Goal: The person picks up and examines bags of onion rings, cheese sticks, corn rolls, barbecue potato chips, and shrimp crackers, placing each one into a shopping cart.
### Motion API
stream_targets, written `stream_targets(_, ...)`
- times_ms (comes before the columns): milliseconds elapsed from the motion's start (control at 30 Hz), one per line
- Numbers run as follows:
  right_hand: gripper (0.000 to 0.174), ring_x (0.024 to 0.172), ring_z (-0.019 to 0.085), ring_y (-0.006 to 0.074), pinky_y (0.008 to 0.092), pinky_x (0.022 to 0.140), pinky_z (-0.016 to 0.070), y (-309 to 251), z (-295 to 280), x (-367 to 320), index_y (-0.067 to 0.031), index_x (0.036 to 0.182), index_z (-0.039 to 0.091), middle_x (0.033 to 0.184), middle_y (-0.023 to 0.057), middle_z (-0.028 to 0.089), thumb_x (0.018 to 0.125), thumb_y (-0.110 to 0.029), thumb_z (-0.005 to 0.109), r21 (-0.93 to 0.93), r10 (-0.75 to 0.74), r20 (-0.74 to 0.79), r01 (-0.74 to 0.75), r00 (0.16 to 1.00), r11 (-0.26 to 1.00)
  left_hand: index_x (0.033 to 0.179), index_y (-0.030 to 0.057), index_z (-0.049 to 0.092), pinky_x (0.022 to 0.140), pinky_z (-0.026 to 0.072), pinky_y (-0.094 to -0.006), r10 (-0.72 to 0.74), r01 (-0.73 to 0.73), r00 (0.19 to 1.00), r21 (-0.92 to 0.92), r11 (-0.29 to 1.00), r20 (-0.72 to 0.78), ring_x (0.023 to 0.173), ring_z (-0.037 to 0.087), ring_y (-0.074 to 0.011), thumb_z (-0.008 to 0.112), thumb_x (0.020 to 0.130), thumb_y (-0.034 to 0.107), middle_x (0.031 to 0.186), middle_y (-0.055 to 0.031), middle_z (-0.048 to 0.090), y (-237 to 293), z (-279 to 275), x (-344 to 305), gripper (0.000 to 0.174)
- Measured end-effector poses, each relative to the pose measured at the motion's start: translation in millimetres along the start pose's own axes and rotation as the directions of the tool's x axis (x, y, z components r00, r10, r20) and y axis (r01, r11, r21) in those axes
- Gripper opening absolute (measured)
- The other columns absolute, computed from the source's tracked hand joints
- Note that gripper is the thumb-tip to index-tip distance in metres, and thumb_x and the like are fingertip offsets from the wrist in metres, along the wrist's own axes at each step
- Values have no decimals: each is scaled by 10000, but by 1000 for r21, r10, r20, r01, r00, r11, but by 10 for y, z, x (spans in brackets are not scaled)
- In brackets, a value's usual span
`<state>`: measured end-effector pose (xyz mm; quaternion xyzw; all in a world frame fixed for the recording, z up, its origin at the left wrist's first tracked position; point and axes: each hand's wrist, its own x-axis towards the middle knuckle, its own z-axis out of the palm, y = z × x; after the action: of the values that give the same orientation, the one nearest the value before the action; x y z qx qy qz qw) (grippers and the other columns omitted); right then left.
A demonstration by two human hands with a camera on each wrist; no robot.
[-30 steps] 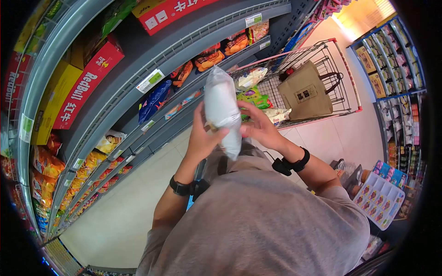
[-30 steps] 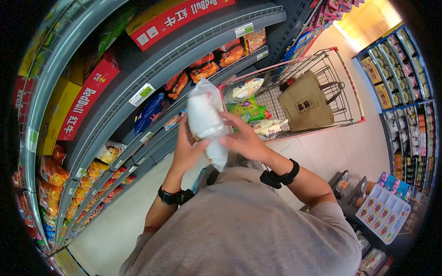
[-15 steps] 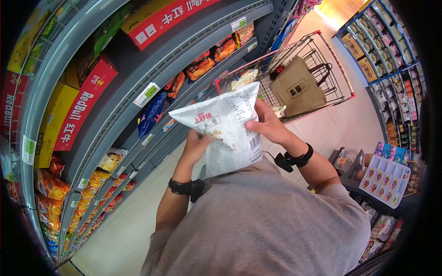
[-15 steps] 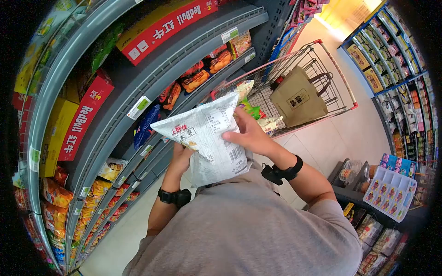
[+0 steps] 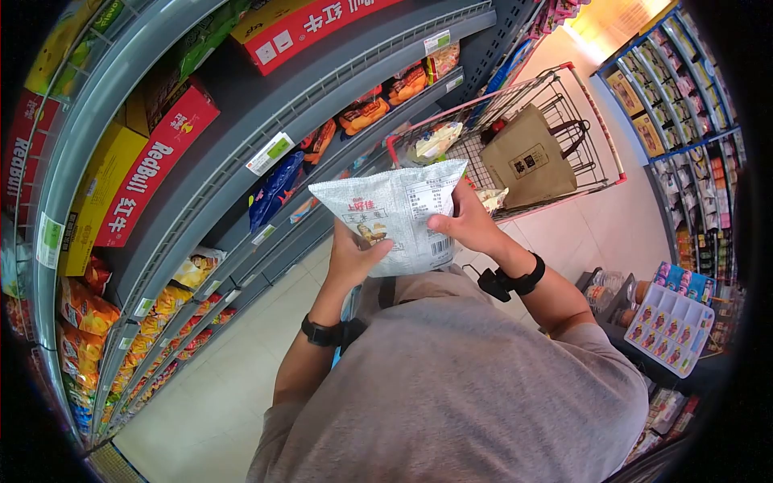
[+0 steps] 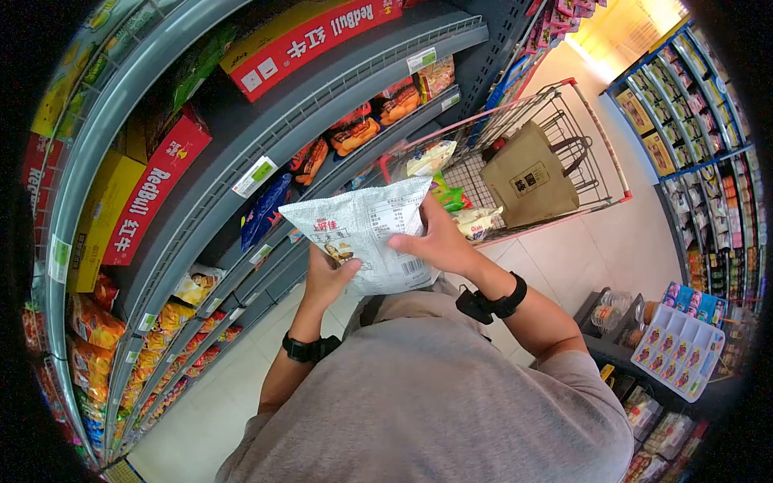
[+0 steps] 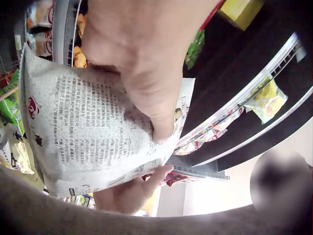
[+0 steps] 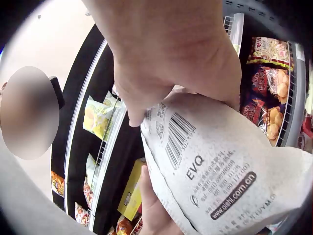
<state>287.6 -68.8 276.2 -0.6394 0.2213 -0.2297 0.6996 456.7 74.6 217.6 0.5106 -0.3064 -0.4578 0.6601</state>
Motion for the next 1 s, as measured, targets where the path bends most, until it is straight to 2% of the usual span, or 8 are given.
stream_targets(367,690,1143,505,171,327,969,415,32,7,11,22,1333,366,1249,115,520,810,-223,743,-19,51,-35,-52,998,998,1266,-32,372,907,473,-324,-18,18,999,16,1000,-26,1078,565,-191,753,737,61,1158,-130,567,29,-29,14,658)
stream_targets(533,734,1152,504,179,324,969,419,117,-9,49,28,1364,318,1282,126,500,822,-245,730,103,170,89,-178,982,979,1266,-17,427,894,461,-308,-29,32,988,21,999,-149,1033,572,-171,697,828,144,1171,-105,572,29,-68,107,539)
stream_targets(600,693,1152,513,190,327,971,423,213,23,28,42,1356,337,1279,138,511,839,-234,707,11,211,120,-214,970,977,1268,-14,425,905,452,-316,-98,79,979,-111,991,-179,1049,562,-180,661,867,181,1181,-115,562,41,-66,147,505)
stream_targets(633,668,1139,526,195,330,963,433,232,55,21,44,1348,351,1270,142,521,844,-224,699,124,285,112,-297,952,947,1270,-13,424,910,447,-320,-134,100,973,-178,979,-190,1057,558,-185,643,886,200,1187,-120,557,56,-60,172,490)
stream_targets(733,546,1070,591,218,344,917,485,316,88,-10,44,1313,412,1226,153,561,880,-190,649,428,456,104,-453,884,782,1352,-17,319,951,415,-324,-198,186,975,-112,976,-104,1137,507,-207,600,917,248,1269,-158,494,48,-63,160,582)
stream_targets(833,528,1044,610,221,347,907,500,284,27,-14,48,1308,412,1218,156,567,900,-209,627,502,513,97,-487,853,714,1416,-12,213,967,408,-331,-292,290,956,-104,951,-1,1165,496,-231,620,901,256,1302,-175,470,-127,-111,185,709)
stream_targets(967,625,1156,541,237,332,912,497,162,-30,-87,6,1393,306,1316,151,490,917,-264,609,477,528,163,-535,833,697,1412,-8,231,949,431,-341,-399,391,917,-192,900,-2,1153,516,-240,643,882,256,1290,-177,486,-198,-80,206,721)
stream_targets(1000,703,1200,501,257,346,898,510,138,-42,-120,-12,1430,233,1345,146,457,909,-282,620,387,477,159,-499,864,775,1407,-7,243,942,438,-343,-419,407,908,-214,888,-13,1147,523,-241,648,877,255,1286,-177,491,-191,-82,217,716)
